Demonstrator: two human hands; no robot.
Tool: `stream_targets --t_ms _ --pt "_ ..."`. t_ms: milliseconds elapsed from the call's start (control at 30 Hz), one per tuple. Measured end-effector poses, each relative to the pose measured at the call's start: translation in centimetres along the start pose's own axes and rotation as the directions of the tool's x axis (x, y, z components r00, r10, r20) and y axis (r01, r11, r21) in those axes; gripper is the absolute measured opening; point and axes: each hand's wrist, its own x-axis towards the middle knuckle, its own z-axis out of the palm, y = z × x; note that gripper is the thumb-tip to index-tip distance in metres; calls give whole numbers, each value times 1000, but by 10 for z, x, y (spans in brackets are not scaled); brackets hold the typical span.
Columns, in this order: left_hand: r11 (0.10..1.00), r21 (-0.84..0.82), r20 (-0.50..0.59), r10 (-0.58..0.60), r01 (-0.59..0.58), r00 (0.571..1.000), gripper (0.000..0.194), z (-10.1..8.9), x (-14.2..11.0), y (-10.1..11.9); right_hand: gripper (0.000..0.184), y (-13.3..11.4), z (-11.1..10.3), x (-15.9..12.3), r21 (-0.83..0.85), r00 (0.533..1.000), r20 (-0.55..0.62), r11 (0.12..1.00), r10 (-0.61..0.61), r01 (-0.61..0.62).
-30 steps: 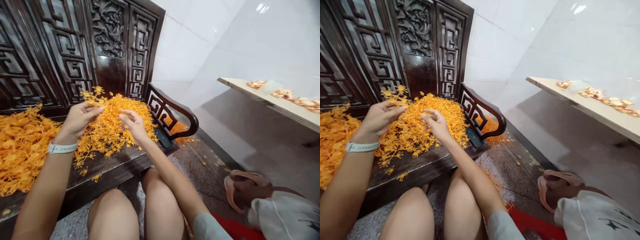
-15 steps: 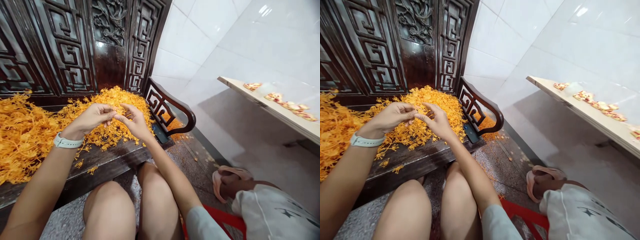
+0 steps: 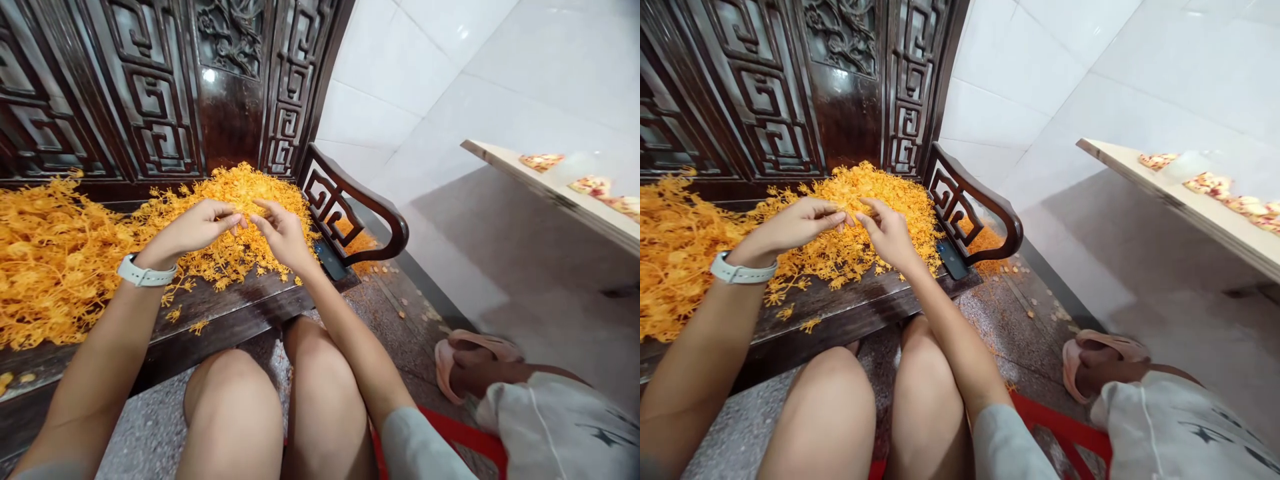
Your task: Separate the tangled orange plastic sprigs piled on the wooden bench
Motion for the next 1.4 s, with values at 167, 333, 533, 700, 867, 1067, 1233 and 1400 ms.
stream_targets --t_ms 167,333,533,700,867,1067,1233,1400 --pt "982 -185 15 -21 24 1000 42 13 0 6 30 3 2 1 140 999 -34 990 18 -13" --pt "901 -432 -132 -101 35 986 47 34 5 10 26 0 4 0 125 1000 -4 992 5 -5" --pt "876 -480 -283 -99 -52 954 49 46 8 9 18 -3 2 2 -98 984 87 982 -156 164" --pt "835 -550 -355 -269 33 896 45 38 19 -7 20 -52 12 -12 -29 895 391 969 -214 244" --pt "810 -586 -584 -405 -21 703 53 -8 30 -39 26 -113 14 -30 402 327 852 911 -408 89" --pt "901 -429 -572 -220 -60 790 51 -33 18 -45 52 -49 1 2 556 896 441 802 -61 -219" --pt "932 -358 -558 -169 -52 813 41 -23 20 -39 17 13 29 14 726 873 143 550 466 -413" --pt "987 -151 -520 -39 -47 853 34 -8 15 -27 40 6 37 7 528 965 3 819 261 -223"
